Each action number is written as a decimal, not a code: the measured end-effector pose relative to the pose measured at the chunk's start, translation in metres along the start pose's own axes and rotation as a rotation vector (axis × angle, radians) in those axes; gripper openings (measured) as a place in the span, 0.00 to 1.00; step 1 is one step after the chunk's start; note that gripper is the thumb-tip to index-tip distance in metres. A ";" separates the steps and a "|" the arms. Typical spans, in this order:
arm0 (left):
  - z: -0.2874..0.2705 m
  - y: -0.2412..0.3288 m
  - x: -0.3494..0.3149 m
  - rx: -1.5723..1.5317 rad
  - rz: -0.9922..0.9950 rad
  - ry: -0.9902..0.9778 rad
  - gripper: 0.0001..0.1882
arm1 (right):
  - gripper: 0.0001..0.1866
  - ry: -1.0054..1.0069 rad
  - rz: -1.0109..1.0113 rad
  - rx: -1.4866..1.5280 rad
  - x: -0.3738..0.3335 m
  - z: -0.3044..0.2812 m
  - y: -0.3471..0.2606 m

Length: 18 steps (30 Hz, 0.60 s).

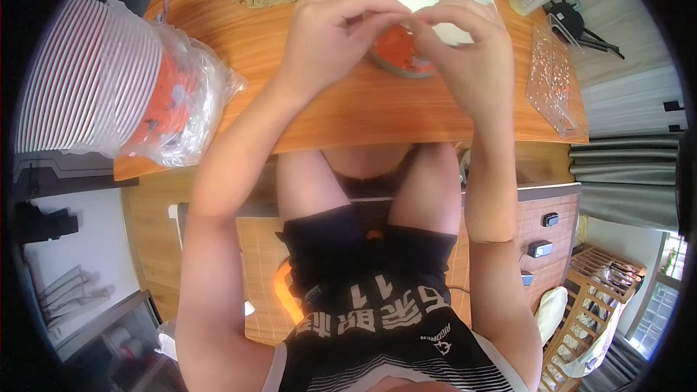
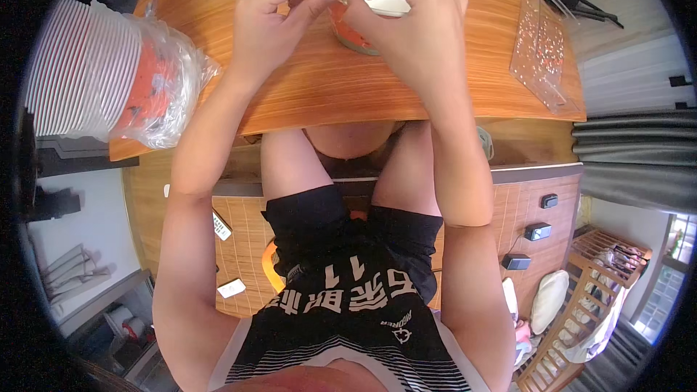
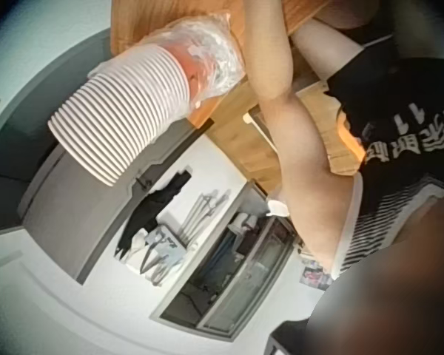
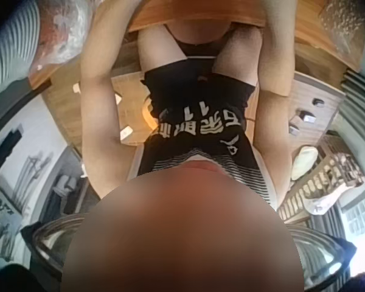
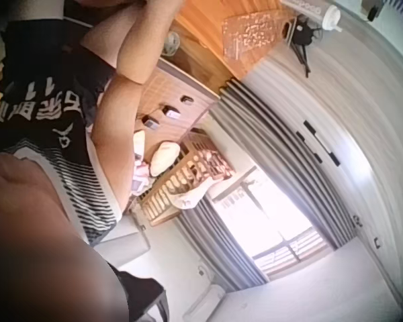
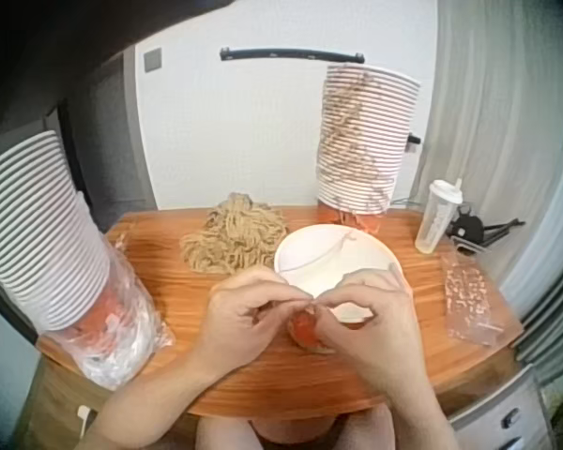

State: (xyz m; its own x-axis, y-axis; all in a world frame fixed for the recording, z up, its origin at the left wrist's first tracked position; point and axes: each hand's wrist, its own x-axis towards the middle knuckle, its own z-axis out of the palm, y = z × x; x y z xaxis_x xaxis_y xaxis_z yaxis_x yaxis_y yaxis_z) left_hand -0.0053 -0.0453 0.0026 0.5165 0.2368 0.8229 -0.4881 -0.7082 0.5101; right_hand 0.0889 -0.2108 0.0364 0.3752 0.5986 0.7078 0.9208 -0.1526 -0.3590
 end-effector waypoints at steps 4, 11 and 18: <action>0.000 -0.001 0.000 0.050 0.067 0.030 0.07 | 0.05 -0.146 0.300 0.467 -0.001 0.003 0.002; -0.007 -0.006 0.001 0.230 0.231 -0.005 0.07 | 0.05 -0.172 0.269 0.498 -0.001 0.004 0.008; -0.012 -0.010 0.005 0.250 0.330 -0.059 0.09 | 0.05 -0.192 0.408 0.566 0.000 -0.002 0.005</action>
State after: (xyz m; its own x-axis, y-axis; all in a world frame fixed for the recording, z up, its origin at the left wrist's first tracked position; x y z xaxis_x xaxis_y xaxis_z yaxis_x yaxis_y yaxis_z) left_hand -0.0062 -0.0288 0.0047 0.4042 -0.0632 0.9125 -0.4524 -0.8808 0.1394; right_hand 0.0937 -0.2129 0.0356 0.6042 0.7162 0.3492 0.4954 0.0056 -0.8686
